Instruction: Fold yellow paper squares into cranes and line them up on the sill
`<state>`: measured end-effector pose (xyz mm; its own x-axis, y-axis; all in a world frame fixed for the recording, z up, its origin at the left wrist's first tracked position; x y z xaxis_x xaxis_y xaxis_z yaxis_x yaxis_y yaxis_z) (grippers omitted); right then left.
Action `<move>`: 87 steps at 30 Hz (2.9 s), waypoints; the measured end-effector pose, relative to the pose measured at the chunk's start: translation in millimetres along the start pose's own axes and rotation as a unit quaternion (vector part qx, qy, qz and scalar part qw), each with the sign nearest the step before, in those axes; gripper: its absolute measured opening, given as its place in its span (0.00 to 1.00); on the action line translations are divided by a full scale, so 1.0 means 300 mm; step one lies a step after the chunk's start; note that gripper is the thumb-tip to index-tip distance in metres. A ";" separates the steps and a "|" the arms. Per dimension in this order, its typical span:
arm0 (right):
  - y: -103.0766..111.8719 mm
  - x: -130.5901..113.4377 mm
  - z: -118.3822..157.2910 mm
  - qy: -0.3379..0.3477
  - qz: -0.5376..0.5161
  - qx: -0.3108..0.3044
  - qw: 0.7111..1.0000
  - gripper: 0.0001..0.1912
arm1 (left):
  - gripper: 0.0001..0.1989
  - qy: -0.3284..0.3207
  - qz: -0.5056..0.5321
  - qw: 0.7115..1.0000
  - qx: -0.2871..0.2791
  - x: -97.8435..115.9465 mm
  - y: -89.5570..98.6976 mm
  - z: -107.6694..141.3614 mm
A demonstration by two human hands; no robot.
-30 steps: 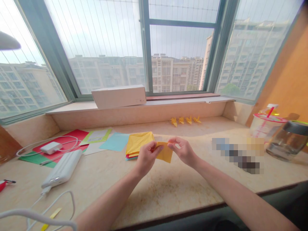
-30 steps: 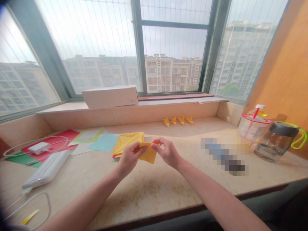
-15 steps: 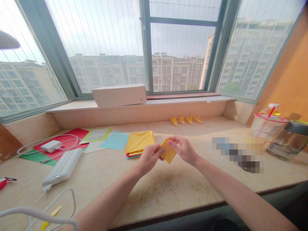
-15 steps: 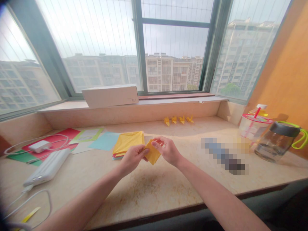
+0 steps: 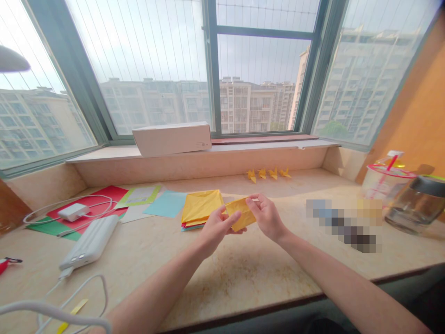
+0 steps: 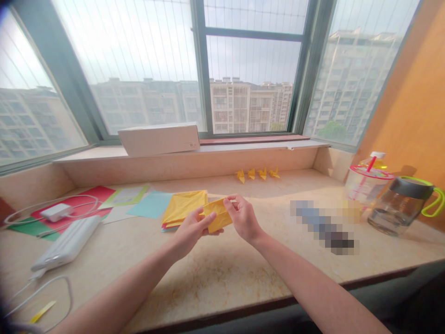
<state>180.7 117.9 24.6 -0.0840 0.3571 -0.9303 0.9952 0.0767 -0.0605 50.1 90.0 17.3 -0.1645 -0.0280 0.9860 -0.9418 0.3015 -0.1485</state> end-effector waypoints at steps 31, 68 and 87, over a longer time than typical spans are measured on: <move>0.022 -0.080 0.004 0.152 0.177 0.002 0.973 0.17 | 0.18 -0.097 -0.070 0.993 -0.002 0.037 0.021 -0.029; 0.028 -0.069 -0.008 0.056 -0.070 0.055 0.994 0.16 | 0.17 -0.083 -0.057 0.994 -0.031 0.042 -0.019 -0.003; 0.009 -0.051 -0.002 0.098 0.027 -0.002 0.995 0.16 | 0.10 -0.214 -0.156 0.958 0.114 0.110 0.072 0.022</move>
<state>184.6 113.1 38.9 -0.0393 0.5353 -0.8438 0.9983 0.0565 -0.0107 22.4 89.4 46.2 0.0764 -0.4851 0.8711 -0.9961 0.0012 0.0880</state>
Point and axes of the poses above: each hand's wrist, its own z-axis away from the middle knuckle, its own y-axis out of the back of the hand, x = y × z, the point moved 9 cm from there along -z, towards the middle knuckle, and after that the axes turned 2 degrees about x, right-handed, at the moved point
